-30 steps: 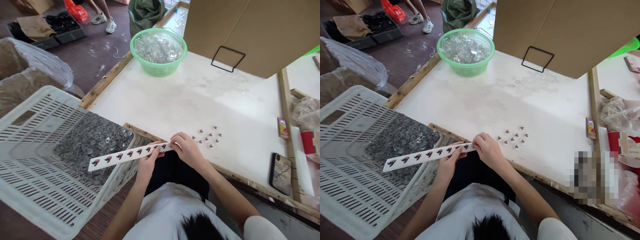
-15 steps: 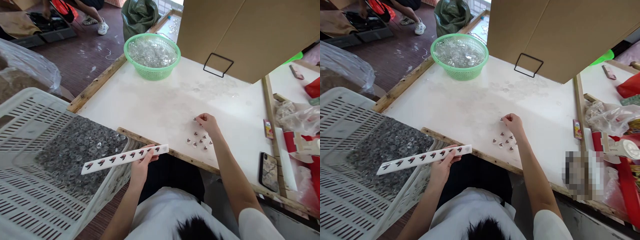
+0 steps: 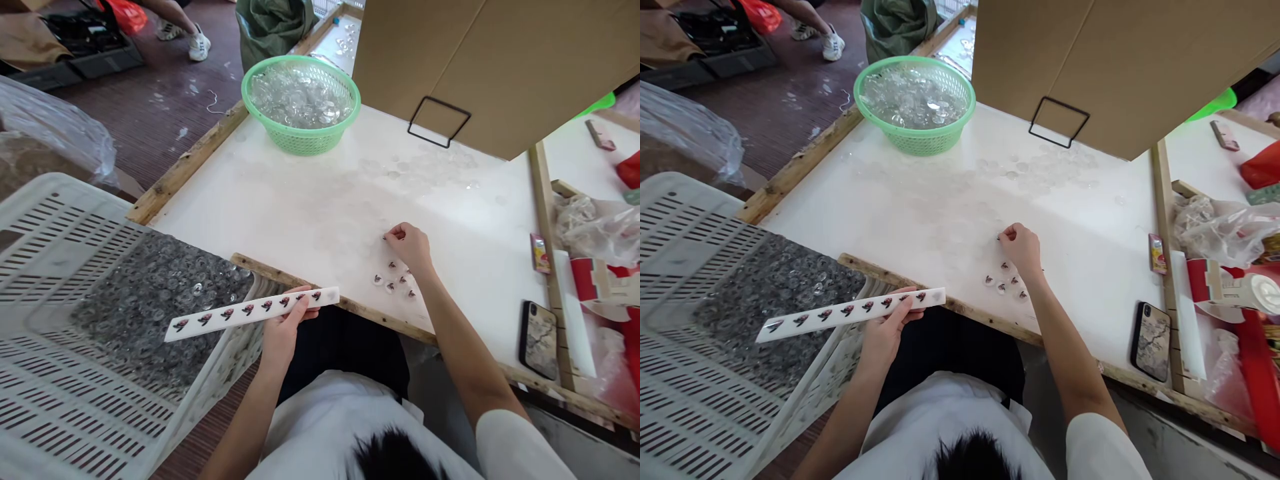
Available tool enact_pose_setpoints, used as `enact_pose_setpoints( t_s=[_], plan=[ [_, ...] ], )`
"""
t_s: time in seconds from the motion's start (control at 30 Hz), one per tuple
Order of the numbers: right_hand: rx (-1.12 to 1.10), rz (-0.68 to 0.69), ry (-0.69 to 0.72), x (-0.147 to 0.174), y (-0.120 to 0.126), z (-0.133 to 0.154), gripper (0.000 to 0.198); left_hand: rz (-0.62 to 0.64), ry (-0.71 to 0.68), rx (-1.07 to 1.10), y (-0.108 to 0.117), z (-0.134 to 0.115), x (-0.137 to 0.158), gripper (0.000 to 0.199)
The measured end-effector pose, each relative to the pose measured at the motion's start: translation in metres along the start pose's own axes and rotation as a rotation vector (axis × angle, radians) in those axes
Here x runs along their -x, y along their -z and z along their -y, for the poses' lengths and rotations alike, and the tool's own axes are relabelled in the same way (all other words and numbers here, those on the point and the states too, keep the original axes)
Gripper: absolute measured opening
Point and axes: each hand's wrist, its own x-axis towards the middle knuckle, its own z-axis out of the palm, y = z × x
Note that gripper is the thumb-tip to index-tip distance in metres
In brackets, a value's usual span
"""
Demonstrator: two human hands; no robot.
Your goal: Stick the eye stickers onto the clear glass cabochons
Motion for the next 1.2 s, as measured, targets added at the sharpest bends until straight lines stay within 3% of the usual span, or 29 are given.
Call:
enact_pose_setpoints(
  t_s=[0.23, 0.47, 0.6, 0.67, 0.73, 0.83, 0.87, 1.0, 1.1, 1.2],
  plan=[
    [0.157, -0.070, 0.089, 0.014, 0.002, -0.012, 0.011, -0.044, 0.003, -0.021, -0.007, -0.006, 0.009, 0.040],
    [0.209, -0.133, 0.225, 0.019, 0.003, -0.017, 0.016, 0.014, -0.010, -0.021, -0.005, -0.003, 0.010, 0.037],
    [0.203, -0.159, 0.254, 0.031, 0.011, -0.009, 0.038, 0.036, -0.019, -0.028, -0.002, -0.001, 0.010, 0.037],
    [0.187, -0.189, 0.321, 0.047, 0.010, 0.005, 0.035, 0.039, -0.020, -0.031, -0.004, -0.001, 0.010, 0.040],
    [0.093, -0.083, 0.444, 0.070, 0.004, 0.025, 0.026, 0.043, -0.025, -0.046, -0.006, -0.001, 0.009, 0.042],
    [-0.113, 0.309, 0.607, 0.105, -0.013, 0.055, 0.016, 0.043, -0.046, -0.099, -0.010, -0.002, 0.007, 0.038],
    [-0.137, 0.373, 0.625, 0.113, -0.020, 0.062, 0.013, 0.040, -0.056, -0.114, -0.010, -0.003, 0.006, 0.037],
    [-0.129, 0.345, 0.682, 0.129, -0.035, 0.074, 0.013, 0.041, -0.059, -0.061, -0.007, -0.002, 0.004, 0.034],
    [-0.243, 0.325, 0.720, 0.122, -0.031, 0.069, 0.011, 0.051, -0.025, 0.034, -0.005, 0.000, 0.004, 0.033],
    [-0.408, 0.245, 0.517, 0.097, -0.021, 0.055, 0.008, 0.045, -0.015, 0.060, -0.005, 0.001, 0.004, 0.034]
  ],
)
